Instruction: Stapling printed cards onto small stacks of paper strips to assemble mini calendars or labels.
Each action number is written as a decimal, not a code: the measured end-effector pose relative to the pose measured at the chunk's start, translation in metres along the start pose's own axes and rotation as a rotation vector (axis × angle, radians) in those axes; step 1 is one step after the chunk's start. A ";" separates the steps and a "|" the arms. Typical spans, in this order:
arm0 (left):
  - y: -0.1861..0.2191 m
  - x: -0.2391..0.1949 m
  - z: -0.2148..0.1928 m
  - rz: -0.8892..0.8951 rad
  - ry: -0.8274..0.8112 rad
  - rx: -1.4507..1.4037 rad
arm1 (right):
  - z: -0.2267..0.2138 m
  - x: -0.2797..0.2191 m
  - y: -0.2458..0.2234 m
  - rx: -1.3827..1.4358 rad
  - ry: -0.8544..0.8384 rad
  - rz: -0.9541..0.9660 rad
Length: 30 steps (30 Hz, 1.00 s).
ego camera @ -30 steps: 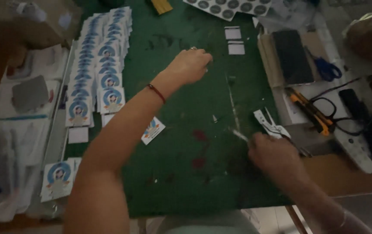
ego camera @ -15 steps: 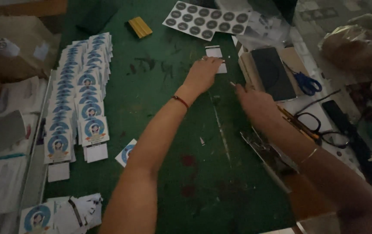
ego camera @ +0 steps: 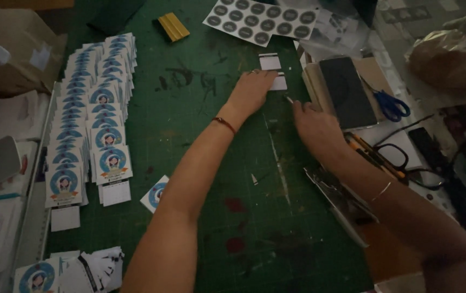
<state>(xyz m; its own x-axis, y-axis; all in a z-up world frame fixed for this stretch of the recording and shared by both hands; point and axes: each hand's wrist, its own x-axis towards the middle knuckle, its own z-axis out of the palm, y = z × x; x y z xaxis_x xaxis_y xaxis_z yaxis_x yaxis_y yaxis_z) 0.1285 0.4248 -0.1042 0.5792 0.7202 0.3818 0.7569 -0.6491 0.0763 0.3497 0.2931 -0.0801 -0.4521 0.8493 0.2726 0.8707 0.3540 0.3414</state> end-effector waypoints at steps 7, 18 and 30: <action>-0.002 0.003 0.012 0.018 0.090 -0.011 | -0.001 0.014 -0.009 0.076 -0.094 0.061; -0.004 0.024 0.030 0.020 0.210 -0.039 | -0.035 0.035 0.000 0.264 -0.268 0.123; 0.063 -0.063 -0.126 0.039 0.235 0.040 | -0.190 -0.063 -0.008 1.401 -0.003 0.473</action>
<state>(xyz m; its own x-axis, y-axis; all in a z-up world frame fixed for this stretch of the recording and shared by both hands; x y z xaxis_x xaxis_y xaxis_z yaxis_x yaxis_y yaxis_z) 0.1016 0.3075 -0.0076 0.5254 0.6148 0.5881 0.7492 -0.6620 0.0228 0.3349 0.1622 0.0708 -0.0803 0.9911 0.1060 0.4068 0.1297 -0.9042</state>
